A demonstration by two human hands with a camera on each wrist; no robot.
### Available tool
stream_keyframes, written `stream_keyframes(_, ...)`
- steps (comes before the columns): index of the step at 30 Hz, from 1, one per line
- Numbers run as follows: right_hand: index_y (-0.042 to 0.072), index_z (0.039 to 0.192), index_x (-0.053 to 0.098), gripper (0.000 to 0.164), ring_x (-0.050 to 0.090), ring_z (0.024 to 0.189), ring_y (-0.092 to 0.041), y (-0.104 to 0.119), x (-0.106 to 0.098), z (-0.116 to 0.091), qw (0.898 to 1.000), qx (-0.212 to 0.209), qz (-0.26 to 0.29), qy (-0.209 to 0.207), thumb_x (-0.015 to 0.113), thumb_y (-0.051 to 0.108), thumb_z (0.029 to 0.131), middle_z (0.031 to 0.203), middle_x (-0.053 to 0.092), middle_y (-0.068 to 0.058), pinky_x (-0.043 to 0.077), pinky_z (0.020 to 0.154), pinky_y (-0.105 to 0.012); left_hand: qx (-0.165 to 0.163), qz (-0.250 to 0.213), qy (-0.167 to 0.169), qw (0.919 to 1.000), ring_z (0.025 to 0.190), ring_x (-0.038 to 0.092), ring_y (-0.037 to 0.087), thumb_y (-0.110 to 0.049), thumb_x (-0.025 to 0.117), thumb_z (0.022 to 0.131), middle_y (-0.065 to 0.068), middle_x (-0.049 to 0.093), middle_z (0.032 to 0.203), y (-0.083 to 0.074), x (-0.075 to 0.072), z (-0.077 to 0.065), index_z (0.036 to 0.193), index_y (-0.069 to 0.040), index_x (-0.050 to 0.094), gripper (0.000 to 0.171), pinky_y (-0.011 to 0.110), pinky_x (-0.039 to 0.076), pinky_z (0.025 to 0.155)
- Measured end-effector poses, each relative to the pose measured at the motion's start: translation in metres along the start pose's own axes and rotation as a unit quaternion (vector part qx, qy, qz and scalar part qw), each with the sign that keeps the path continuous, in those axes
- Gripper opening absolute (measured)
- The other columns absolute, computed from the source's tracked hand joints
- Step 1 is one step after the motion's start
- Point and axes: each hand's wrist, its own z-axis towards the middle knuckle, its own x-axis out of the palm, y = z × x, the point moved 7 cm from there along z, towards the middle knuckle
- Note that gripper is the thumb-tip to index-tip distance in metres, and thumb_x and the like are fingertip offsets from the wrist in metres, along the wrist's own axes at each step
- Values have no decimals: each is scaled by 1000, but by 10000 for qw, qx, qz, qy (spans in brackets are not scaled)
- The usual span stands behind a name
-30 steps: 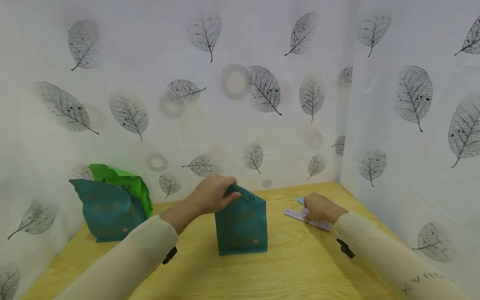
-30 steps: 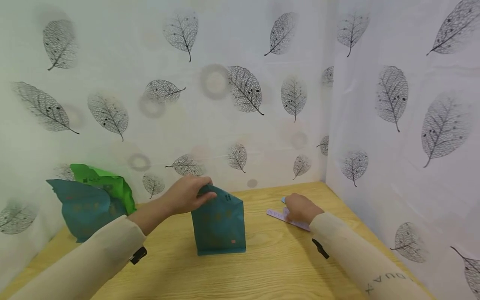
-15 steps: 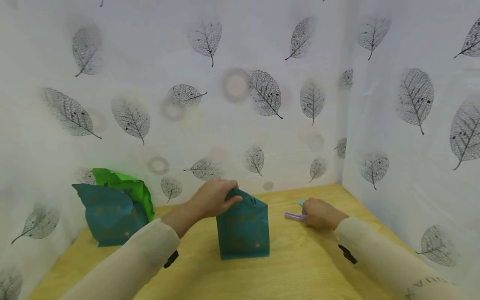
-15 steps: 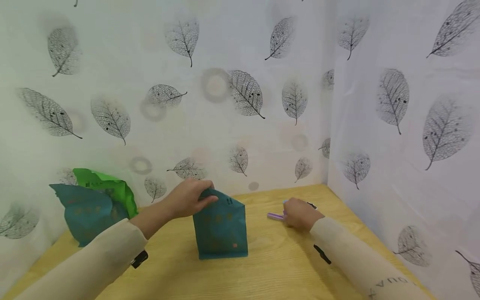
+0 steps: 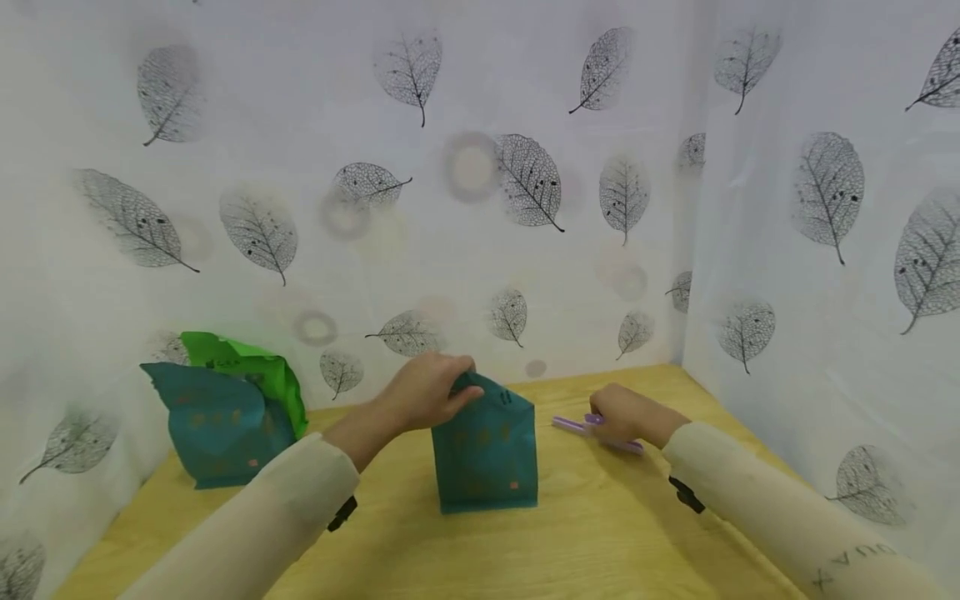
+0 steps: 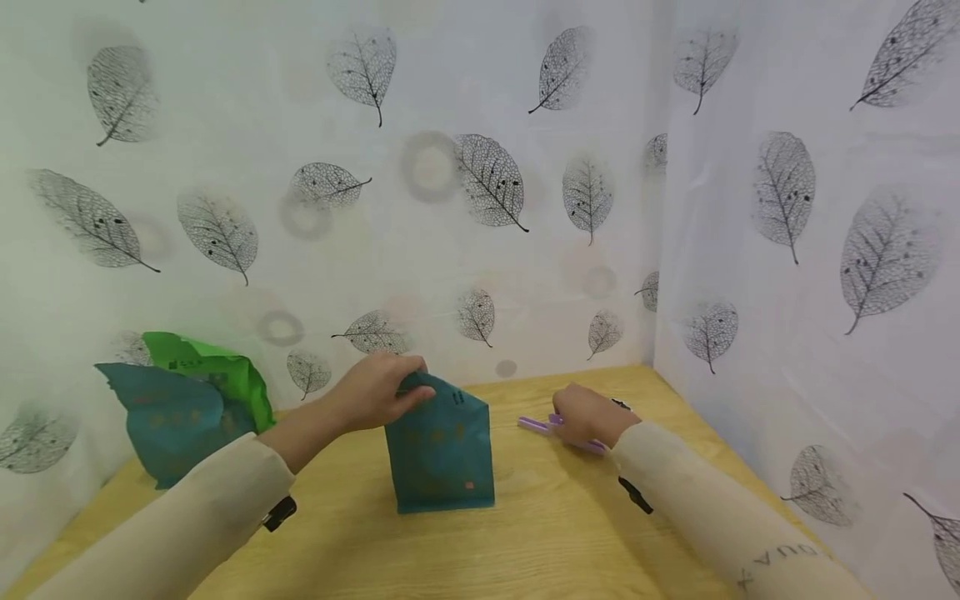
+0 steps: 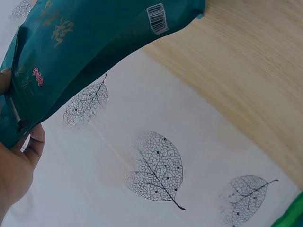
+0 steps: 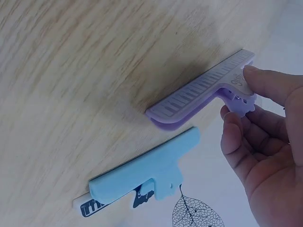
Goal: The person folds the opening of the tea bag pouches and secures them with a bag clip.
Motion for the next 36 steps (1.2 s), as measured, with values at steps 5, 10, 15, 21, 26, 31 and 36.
stream_keyframes(5, 3, 89, 65, 18, 54, 67, -11, 2, -3, 1, 10000, 61, 47, 35, 66, 20, 86, 79, 63, -4, 47, 62, -30, 12, 4, -20, 10000, 58, 49, 5, -34, 62, 90, -6, 59, 73, 0, -2, 2, 94, -13, 61, 22, 22, 40, 56)
stream_keyframes(10, 7, 88, 64, 15, 56, 70, -12, 2, -6, 0, 9999, -7, 27, -158, 64, 22, 87, 80, 63, -1, 48, 63, -30, 22, -12, 3, 10000, 58, 48, 5, -34, 61, 90, -6, 58, 72, -1, -2, 2, 94, -13, 61, 22, 22, 39, 55)
stream_keyframes(15, 10, 89, 63, 16, 54, 68, -9, 9, -22, -2, 9978, -164, 170, -619, 59, 25, 91, 80, 62, 0, 46, 62, -28, -21, -47, 1, 10000, 57, 46, 4, -34, 62, 90, -6, 57, 70, -1, -2, 1, 92, -13, 60, 21, 21, 38, 54)
stream_keyframes(21, 10, 92, 63, 21, 51, 68, -7, 23, -48, -6, 9918, -421, 495, -1096, 58, 30, 92, 80, 60, 3, 44, 62, -27, -71, -79, 25, 9999, 57, 47, 4, -34, 62, 90, -7, 57, 70, 1, -1, -1, 91, -13, 60, 20, 22, 39, 54)
stream_keyframes(26, 11, 94, 63, 22, 51, 70, -6, 30, -58, -7, 9889, -614, 385, -1301, 57, 32, 92, 81, 59, 5, 44, 64, -28, -127, -87, 70, 9999, 58, 49, 5, -34, 62, 90, -6, 58, 71, 2, 2, -2, 92, -13, 60, 21, 23, 40, 55)
stream_keyframes(31, 10, 96, 63, 22, 55, 74, -7, 32, -66, -8, 9852, -672, 401, -1524, 58, 31, 92, 83, 62, 4, 47, 67, -29, -63, -67, 40, 9999, 57, 47, 5, -34, 62, 90, -6, 57, 69, 2, 2, -2, 91, -13, 60, 21, 22, 38, 54)
stream_keyframes(36, 8, 98, 63, 22, 52, 68, -5, 37, -85, -15, 9746, -761, 691, -1988, 60, 29, 91, 81, 61, 4, 45, 62, -26, -33, -42, 31, 10000, 56, 46, 5, -34, 62, 90, -6, 55, 68, 2, 1, 0, 91, -13, 60, 21, 22, 38, 54)
